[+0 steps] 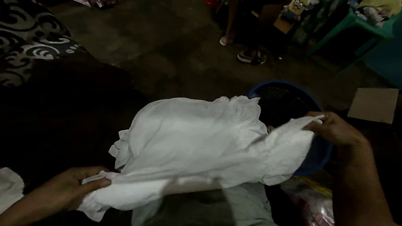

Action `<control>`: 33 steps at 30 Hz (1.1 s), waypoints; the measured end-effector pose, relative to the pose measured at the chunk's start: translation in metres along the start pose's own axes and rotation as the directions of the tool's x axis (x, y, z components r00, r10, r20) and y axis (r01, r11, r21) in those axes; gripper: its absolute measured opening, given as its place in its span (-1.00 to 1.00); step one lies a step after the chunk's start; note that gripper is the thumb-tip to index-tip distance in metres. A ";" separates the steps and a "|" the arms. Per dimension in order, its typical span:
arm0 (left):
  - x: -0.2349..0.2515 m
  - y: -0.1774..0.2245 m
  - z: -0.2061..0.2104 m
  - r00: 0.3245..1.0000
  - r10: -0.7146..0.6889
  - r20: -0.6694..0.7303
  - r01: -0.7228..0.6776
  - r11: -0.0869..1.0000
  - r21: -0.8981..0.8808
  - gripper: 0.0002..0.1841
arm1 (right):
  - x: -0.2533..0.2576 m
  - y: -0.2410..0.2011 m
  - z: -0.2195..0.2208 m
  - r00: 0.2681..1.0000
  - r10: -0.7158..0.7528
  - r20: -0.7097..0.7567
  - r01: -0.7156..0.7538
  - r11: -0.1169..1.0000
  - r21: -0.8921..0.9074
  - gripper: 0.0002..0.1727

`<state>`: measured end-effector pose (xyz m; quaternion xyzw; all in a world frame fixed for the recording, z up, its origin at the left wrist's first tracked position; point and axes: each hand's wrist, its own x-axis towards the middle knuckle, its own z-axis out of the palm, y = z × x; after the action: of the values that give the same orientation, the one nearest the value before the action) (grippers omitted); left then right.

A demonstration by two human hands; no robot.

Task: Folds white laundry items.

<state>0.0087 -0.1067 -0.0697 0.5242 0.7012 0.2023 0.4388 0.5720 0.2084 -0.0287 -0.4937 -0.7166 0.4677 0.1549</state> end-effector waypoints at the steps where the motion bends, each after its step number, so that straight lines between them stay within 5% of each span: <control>1: 0.007 0.001 -0.001 0.999 -0.024 -0.032 0.024 1.000 0.002 -0.79 | 0.015 -0.001 0.005 0.999 0.029 -0.036 -0.029 1.000 0.002 -0.90; 5: 0.037 -0.016 0.001 0.991 -0.116 -0.067 0.119 0.992 0.046 -0.81 | 0.068 0.009 0.033 0.991 0.096 -0.095 -0.094 0.995 0.027 -0.83; 10: 0.055 -0.028 0.011 0.975 -0.222 -0.026 0.224 0.969 0.108 -0.71 | 0.094 0.025 0.071 0.981 0.128 -0.146 -0.166 0.944 -0.285 -0.49; 13: 0.055 -0.018 0.024 0.978 -0.203 -0.053 0.205 0.978 0.042 -0.58 | 0.085 0.022 0.096 0.959 -0.126 -0.254 -0.021 0.863 -0.504 -0.33; 16: 0.059 -0.017 0.039 0.980 -0.125 -0.155 0.125 0.992 -0.013 -0.66 | 0.074 0.014 0.121 0.889 -0.433 -0.151 0.256 0.741 -0.621 -0.54; 18: 0.061 -0.016 0.041 0.981 -0.127 -0.149 0.131 0.991 0.014 -0.68 | 0.071 0.014 0.128 0.864 -0.503 -0.029 0.380 0.688 -0.618 -0.66; 23: 0.056 -0.022 0.043 0.999 -0.054 0.006 0.054 0.994 0.090 -0.72 | 0.066 0.018 0.112 0.904 -0.397 0.158 0.411 0.703 -0.581 -0.56; 27: 0.048 -0.021 0.046 0.982 -0.062 -0.177 0.073 0.996 0.053 -0.67 | 0.045 0.013 0.108 0.887 -0.462 0.003 0.363 0.692 -0.624 -0.58; 30: 0.042 -0.017 0.046 0.976 -0.110 -0.188 0.109 0.994 -0.016 -0.63 | 0.019 0.019 0.108 0.869 -0.495 -0.014 0.408 0.730 -0.548 -0.31; 33: 0.037 -0.027 0.044 0.982 -0.188 0.005 0.188 0.982 0.002 -0.21 | -0.014 0.026 0.112 0.890 -0.416 0.188 0.451 0.736 -0.505 -0.02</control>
<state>0.0276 -0.0906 -0.1284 0.4564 0.7466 0.1582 0.4575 0.5165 0.1407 -0.1050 -0.3216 -0.9175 0.2149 0.0929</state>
